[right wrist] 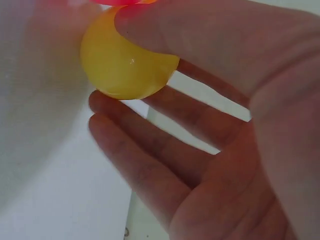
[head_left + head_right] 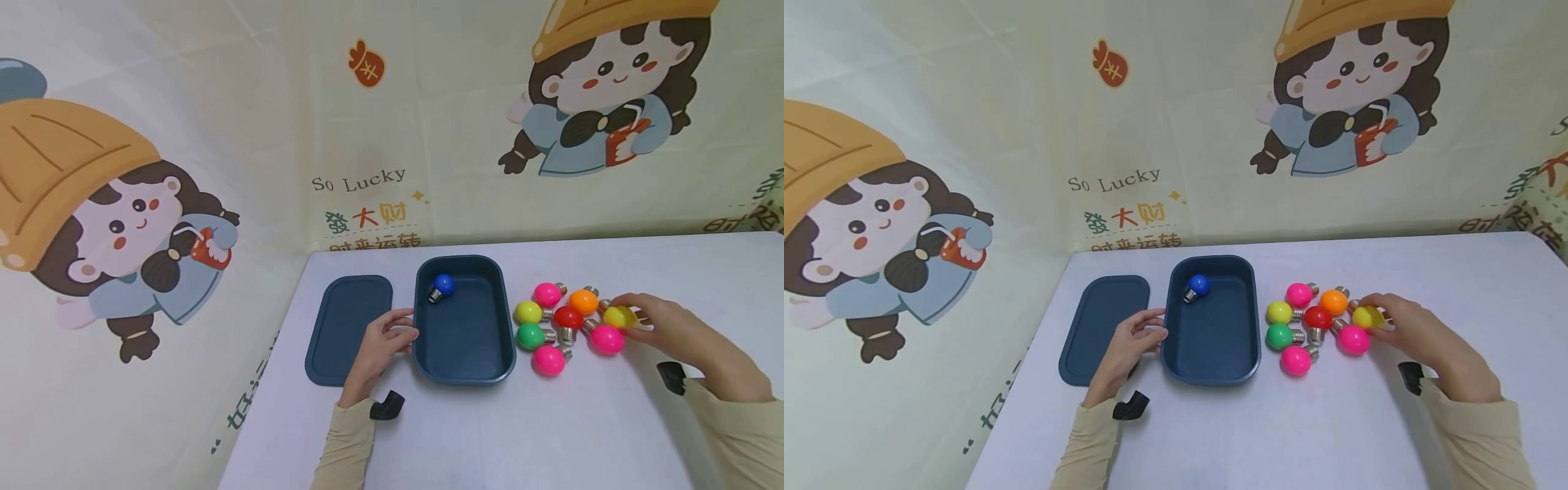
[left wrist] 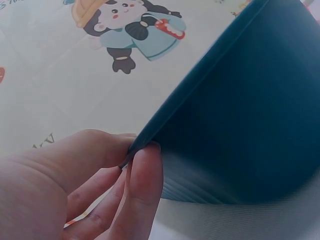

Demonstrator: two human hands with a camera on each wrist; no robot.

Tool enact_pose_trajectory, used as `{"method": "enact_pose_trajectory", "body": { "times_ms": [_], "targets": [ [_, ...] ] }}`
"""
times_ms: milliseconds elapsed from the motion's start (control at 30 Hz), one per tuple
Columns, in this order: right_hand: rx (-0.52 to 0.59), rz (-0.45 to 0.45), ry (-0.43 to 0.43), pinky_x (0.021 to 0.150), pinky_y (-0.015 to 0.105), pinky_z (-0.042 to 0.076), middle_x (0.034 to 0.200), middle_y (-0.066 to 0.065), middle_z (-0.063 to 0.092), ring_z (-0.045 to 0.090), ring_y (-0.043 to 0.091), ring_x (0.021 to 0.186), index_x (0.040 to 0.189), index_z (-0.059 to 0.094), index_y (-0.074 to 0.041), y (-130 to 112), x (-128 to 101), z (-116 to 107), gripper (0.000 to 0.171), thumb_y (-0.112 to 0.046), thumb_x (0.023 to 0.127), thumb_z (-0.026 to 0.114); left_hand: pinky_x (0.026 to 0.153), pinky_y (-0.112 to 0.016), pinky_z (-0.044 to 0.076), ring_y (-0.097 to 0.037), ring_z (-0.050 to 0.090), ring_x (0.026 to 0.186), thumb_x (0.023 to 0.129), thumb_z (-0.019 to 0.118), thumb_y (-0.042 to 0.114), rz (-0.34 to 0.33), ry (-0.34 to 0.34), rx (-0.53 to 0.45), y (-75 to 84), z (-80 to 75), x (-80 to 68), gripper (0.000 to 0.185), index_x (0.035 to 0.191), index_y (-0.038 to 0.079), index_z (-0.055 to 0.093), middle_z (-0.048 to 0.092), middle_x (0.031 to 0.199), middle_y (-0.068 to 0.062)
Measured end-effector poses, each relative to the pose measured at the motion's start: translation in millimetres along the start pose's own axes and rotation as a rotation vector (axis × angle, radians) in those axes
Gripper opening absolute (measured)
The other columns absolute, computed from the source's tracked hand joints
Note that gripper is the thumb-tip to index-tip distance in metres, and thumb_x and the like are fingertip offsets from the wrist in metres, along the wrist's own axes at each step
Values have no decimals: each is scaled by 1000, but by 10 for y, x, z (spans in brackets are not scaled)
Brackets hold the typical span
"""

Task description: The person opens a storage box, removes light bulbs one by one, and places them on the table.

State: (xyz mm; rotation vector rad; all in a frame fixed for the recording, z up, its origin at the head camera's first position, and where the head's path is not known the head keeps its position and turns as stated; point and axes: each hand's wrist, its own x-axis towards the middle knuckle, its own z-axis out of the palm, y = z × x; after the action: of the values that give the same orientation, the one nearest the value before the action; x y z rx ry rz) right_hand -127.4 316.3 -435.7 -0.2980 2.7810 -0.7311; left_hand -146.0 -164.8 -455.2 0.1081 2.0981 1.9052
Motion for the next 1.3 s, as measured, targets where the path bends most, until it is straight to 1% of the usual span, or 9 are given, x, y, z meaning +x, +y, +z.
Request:
{"method": "enact_pose_trajectory", "body": {
  "times_ms": [100,200,367,467,667,800,1000,1100,1300],
  "targets": [
    [-7,4,7,77,55,58,122,35,54,56,52,104,127,53,8,-22,-12,-28,54,-17,85,76,74,-30,60,-13,66,86,91,73,17,-1,-1,-3,-2,0,2,49,137,8,58,60,122,-19],
    [-32,-6,34,79,59,56,122,35,54,55,52,105,127,53,8,-66,-23,-59,52,-19,87,74,75,-32,60,-14,66,86,91,74,17,-7,-2,-7,1,-2,3,49,136,9,58,60,123,-21],
    [-63,8,64,85,64,52,123,36,52,52,52,108,129,53,7,-184,-23,-109,53,-21,88,73,76,-34,60,-15,65,82,90,74,17,-13,-1,-2,9,-4,0,49,136,10,59,60,123,-21],
    [-57,13,71,85,64,52,125,36,51,50,52,109,130,53,6,-259,-10,-116,53,-21,89,73,75,-35,60,-14,64,79,90,74,16,-11,3,-7,15,-3,-1,48,135,10,59,60,122,-21],
    [-40,0,88,83,60,55,127,34,50,51,52,110,128,56,5,-369,16,-76,49,-17,89,73,74,-34,60,-14,64,79,90,74,15,-12,10,-5,10,2,8,48,135,9,60,61,121,-21],
    [-23,4,85,81,59,56,128,33,50,50,52,111,129,56,4,-439,38,-68,49,-18,88,74,74,-33,60,-13,65,79,90,74,16,-12,11,-3,6,0,14,48,135,9,60,61,121,-20],
    [25,-20,87,79,55,58,129,30,50,53,48,109,131,55,1,-612,72,-96,50,-19,89,73,73,-33,60,-13,65,78,91,74,17,5,4,-1,5,4,16,48,135,9,59,61,121,-20],
    [18,-47,96,81,56,57,129,28,51,53,47,111,131,54,1,-707,97,-104,48,-15,90,72,73,-32,60,-13,65,78,91,74,18,3,4,-1,4,3,16,48,135,9,59,61,121,-20],
    [36,-88,101,88,60,53,130,27,52,50,47,116,131,55,2,-888,158,-75,42,-11,92,66,74,-32,60,-15,65,82,91,74,18,-3,-2,1,16,-1,4,51,138,7,57,60,122,-22]
  ]
}}
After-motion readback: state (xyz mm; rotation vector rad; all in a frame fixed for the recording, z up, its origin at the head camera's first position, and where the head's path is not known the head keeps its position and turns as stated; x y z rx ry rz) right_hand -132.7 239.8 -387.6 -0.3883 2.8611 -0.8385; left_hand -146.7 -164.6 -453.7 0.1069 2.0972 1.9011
